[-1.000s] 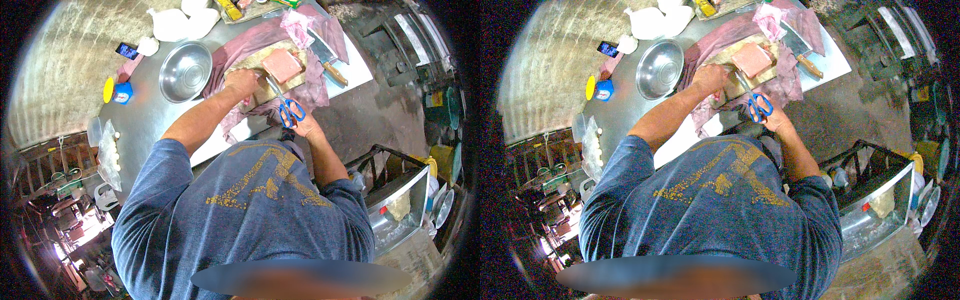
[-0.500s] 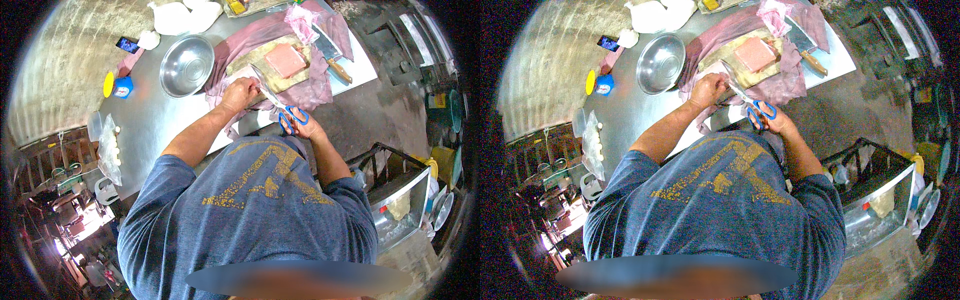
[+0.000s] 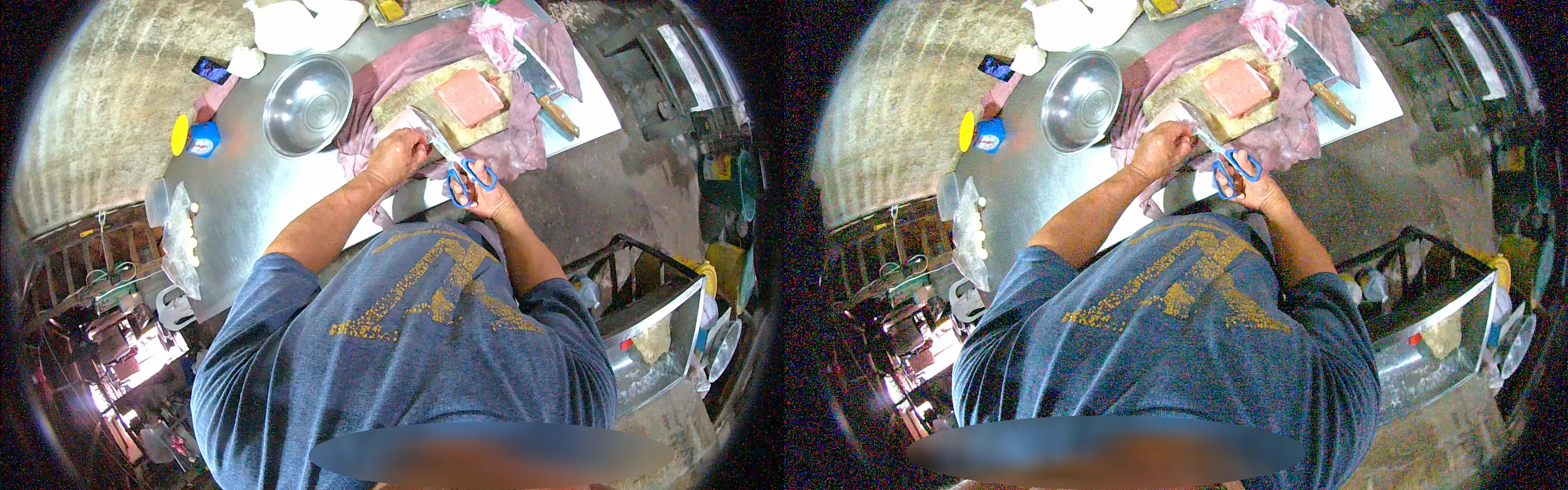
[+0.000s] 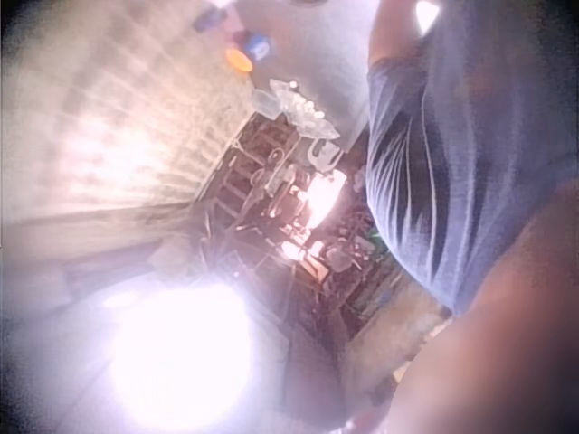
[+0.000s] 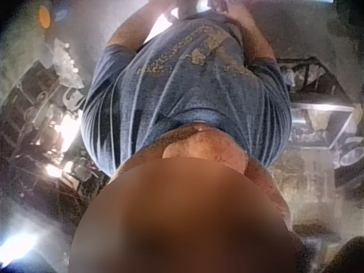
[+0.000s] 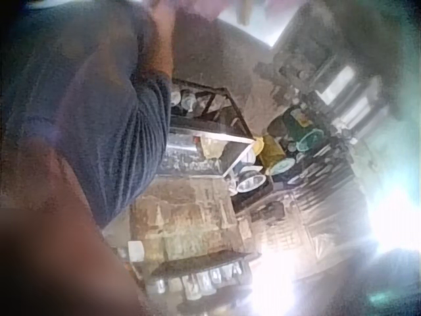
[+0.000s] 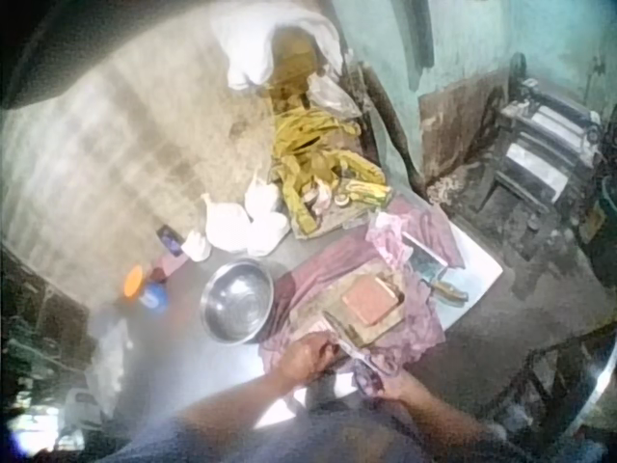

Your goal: The person uses scissors to cut open several small plastic packages containing pink and yellow food items on a metal table. They discard the cut plastic wrappers into a nearby bin and continue cutting additional packages.

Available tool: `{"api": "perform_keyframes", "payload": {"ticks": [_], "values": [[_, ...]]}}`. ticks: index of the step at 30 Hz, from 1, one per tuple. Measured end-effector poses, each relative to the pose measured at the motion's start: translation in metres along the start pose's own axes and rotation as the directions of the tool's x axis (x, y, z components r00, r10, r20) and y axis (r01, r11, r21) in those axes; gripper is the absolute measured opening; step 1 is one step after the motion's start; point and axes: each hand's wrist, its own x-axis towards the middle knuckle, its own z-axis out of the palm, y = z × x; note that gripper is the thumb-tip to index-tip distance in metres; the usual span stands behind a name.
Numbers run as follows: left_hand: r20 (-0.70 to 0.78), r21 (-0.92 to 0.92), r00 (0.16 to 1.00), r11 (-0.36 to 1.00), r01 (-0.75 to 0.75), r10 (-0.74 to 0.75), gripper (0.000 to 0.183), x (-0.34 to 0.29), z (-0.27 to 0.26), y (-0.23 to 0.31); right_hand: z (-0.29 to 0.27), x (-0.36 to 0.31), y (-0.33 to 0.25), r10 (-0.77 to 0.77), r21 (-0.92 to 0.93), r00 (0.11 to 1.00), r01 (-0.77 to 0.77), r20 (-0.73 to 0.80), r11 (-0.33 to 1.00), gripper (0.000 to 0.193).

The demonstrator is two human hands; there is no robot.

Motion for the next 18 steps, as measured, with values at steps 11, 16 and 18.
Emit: {"api": "perform_keyframes", "payload": {"ticks": [11,16,18], "values": [[0.008,-0.103,0.998,0.993,-0.058,0.059,0.016,-0.009,0.002,-0.006,0.0,0.0,-0.02,0.002,-0.237,0.999,-0.013,-0.046,0.971,0.059],[0.022,-0.109,0.997,0.992,-0.069,0.072,0.015,-0.007,-0.003,-0.001,0.001,0.017,-0.024,0.027,-0.226,1.0,-0.029,-0.012,0.974,0.06],[-0.021,-0.163,0.996,0.983,-0.087,0.085,0.015,-0.007,-0.005,-0.001,0.0,0.022,-0.021,0.012,-0.199,1.0,-0.017,-0.027,0.98,0.06]]}}
